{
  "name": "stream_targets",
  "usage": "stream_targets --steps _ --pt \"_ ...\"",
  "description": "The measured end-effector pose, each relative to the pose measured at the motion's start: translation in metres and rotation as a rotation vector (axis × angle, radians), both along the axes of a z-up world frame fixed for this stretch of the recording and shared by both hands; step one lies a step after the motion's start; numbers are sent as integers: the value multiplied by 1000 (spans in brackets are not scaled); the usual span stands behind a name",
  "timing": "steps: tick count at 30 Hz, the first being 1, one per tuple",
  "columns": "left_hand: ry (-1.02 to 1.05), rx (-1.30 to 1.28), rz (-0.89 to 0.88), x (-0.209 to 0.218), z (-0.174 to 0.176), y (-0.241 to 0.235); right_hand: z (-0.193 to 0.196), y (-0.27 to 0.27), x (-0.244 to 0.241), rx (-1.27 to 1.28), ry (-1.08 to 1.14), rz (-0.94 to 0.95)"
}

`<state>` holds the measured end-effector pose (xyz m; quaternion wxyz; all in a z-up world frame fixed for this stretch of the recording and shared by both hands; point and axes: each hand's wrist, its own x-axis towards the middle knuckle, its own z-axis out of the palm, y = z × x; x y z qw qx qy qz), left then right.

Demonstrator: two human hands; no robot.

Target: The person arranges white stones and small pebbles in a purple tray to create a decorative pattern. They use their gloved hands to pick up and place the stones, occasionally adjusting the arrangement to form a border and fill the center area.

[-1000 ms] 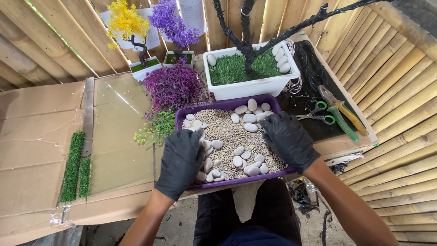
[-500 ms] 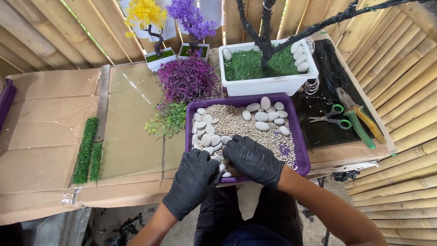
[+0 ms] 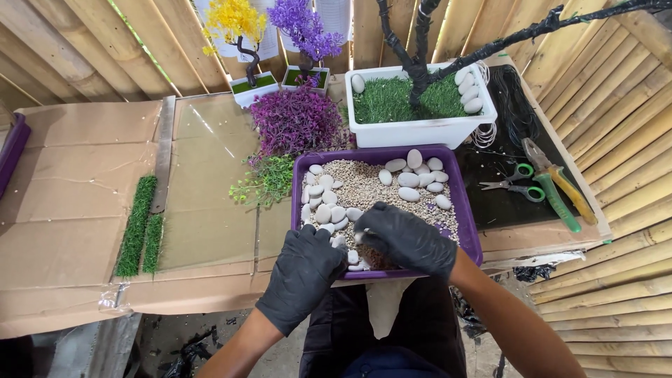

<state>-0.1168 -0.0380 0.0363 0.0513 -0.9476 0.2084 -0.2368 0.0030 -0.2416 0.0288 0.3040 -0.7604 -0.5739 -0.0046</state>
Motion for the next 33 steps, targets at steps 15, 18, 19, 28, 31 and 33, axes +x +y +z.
stream_targets --steps 15,18,19,28,31,33 --pt "87 -118 -162 17 -11 3 5 -85 25 -35 4 -484" --pt "150 -119 -209 21 -17 6 5 -76 11 23 -163 -544" --pt "193 -100 -190 22 -16 7 16 -64 -2 -39 -94 -485" --pt "36 -193 -152 32 -107 21 -27 -12 -10 -249 -129 -117" --pt "101 -302 -174 36 -129 25 -41 -13 -11 -138 -160 -90" --pt "168 -402 -169 37 -135 27 -48 -15 -10 -30 -121 -81"
